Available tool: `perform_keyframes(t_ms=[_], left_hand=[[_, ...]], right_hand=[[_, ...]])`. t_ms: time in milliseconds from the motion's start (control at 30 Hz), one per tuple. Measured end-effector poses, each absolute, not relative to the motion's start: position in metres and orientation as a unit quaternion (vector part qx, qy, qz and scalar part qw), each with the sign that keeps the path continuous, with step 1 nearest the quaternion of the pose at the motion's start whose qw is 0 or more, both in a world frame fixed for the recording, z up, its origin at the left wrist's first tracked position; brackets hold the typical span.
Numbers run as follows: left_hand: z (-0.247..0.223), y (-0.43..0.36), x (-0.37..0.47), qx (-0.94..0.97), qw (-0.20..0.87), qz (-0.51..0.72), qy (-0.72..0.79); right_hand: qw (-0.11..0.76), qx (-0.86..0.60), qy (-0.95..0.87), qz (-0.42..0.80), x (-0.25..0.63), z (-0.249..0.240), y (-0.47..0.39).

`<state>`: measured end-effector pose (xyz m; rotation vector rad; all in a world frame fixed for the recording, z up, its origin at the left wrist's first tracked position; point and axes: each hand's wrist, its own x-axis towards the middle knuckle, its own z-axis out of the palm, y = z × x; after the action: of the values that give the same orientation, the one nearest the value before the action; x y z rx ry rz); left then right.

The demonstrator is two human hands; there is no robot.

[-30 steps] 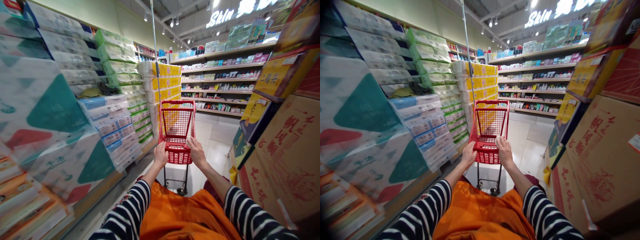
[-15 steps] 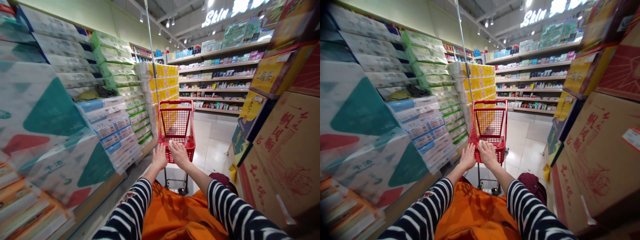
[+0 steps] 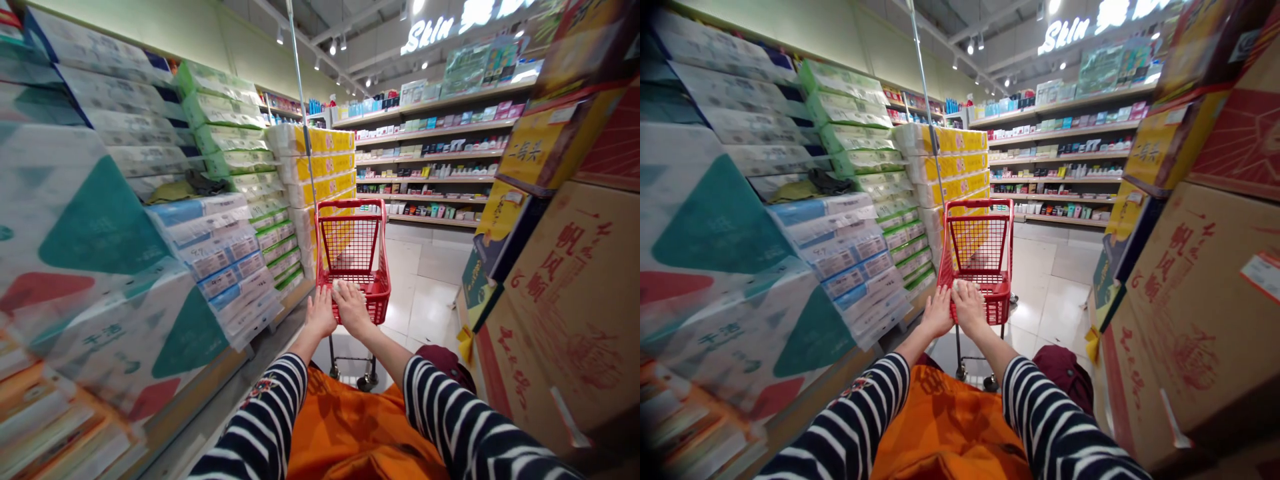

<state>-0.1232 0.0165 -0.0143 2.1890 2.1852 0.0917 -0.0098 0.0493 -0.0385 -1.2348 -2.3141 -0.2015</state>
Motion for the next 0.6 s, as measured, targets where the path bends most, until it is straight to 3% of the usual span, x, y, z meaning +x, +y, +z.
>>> perform_keyframes(t_ms=[367,600], left_hand=[[-0.016,0.009,-0.136,0.682,0.015,0.06,0.729],[-0.012,0.008,-0.138,0.681,0.036,0.055,0.729]], right_hand=[[0.255,-0.499,-0.825,-0.075,0.035,-0.031,0.056],[0.244,-0.435,-0.864,-0.072,-0.013,-0.032,0.049]])
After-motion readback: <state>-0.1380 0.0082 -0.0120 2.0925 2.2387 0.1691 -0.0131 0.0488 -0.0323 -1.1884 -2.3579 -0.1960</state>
